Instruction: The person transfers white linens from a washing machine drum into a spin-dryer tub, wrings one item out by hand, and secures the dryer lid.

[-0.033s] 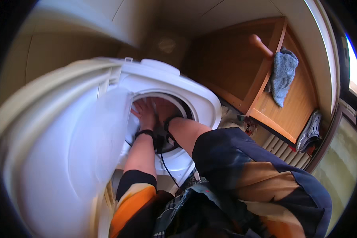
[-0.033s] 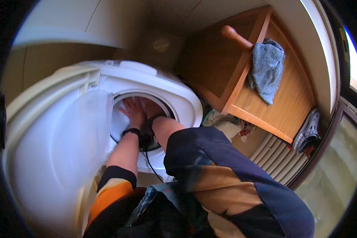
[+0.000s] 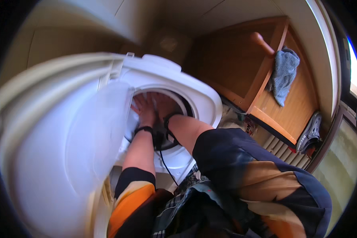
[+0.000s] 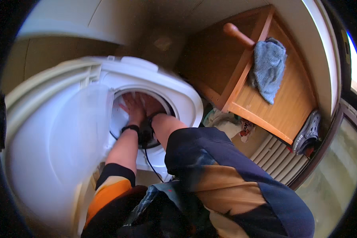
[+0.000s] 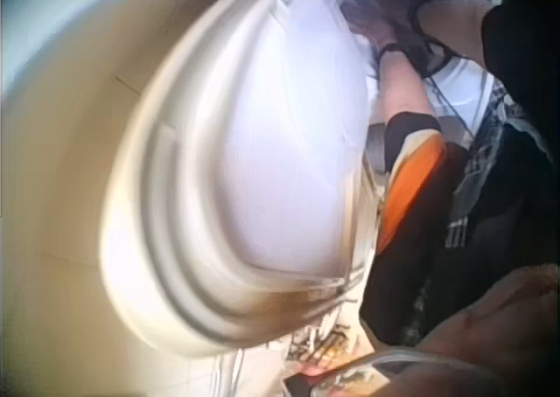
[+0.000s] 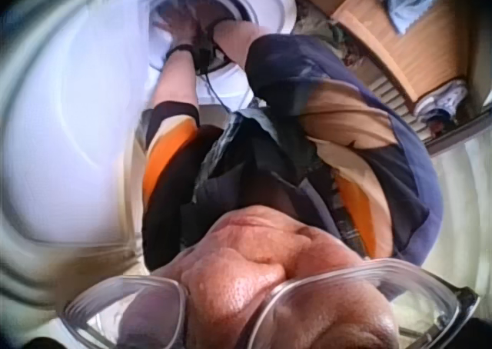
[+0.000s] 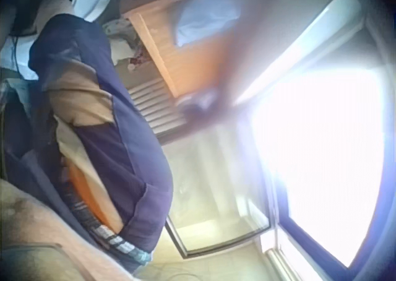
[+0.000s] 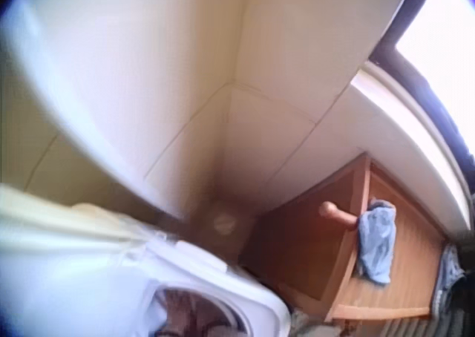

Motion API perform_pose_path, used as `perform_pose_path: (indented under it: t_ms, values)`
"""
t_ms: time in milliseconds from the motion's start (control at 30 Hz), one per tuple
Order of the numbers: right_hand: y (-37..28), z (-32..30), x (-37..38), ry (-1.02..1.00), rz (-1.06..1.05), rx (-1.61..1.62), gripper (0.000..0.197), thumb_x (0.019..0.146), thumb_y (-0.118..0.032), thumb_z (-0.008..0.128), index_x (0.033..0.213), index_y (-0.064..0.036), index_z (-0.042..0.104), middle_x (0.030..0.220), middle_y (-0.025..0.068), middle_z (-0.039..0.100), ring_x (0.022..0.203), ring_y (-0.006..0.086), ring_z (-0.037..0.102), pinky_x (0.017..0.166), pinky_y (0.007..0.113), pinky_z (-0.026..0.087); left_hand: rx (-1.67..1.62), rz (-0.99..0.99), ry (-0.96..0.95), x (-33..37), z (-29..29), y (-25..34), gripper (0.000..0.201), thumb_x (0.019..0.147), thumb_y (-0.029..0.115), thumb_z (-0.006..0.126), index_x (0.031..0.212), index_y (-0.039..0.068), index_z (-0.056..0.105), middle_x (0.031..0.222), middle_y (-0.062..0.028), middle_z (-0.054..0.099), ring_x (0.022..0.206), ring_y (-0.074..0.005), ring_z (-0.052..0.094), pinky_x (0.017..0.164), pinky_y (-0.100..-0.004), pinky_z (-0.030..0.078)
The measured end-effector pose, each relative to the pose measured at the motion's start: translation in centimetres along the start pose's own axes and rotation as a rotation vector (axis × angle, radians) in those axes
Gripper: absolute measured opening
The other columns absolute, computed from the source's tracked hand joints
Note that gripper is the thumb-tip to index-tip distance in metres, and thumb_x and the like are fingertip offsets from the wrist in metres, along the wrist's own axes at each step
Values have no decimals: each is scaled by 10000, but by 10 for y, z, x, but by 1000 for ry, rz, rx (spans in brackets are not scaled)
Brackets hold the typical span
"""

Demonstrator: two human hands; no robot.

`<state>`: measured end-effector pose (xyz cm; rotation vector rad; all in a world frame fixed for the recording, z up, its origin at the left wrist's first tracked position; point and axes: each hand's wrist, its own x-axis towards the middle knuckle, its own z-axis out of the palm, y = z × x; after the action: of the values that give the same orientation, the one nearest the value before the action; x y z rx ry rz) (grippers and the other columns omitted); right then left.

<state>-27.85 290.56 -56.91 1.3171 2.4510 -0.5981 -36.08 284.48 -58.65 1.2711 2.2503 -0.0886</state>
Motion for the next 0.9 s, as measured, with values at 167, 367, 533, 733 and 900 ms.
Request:
perform_pose_path:
  t_ms: [167,367,533,733,900]
  values:
    - [-1,-24,15,57,-66,-20,666,874,-234,479,1497,-136,263,1540,73,255,1425,273,215,1135,515,179,83,-31,-106,14,-40,14,834,879,147,538,1546,260,49,1596,-169,-54,1454,-439,-54,1055,-737,-10]
    - [-4,-63,24,-151,-39,-6,736,889,-280,456,1533,-124,137,1607,97,76,1483,295,31,1163,525,68,88,-25,-224,16,-79,22,947,844,214,635,1541,293,-2,1603,-134,-77,1466,-403,-48,1079,-722,55]
    - [-19,-141,29,-465,-296,-91,468,825,-145,554,1282,-49,570,1351,199,530,1263,338,503,1036,429,416,45,7,-309,-15,-141,22,1019,735,163,766,1535,254,143,1600,-130,52,1462,-356,125,1092,-592,303]
    - [19,-239,-39,111,-555,643,320,829,-32,573,1146,-24,614,1024,162,690,937,296,676,835,356,527,-451,141,574,-151,-258,52,287,839,79,646,1123,49,626,1044,-139,665,948,-354,629,819,-400,497]
    - [56,-281,-98,188,-411,674,240,840,-39,607,1077,-8,636,954,156,699,858,285,688,758,345,540,-38,35,1145,-228,-320,35,423,797,97,704,1205,60,602,1170,-140,536,1098,-311,519,933,-411,418]
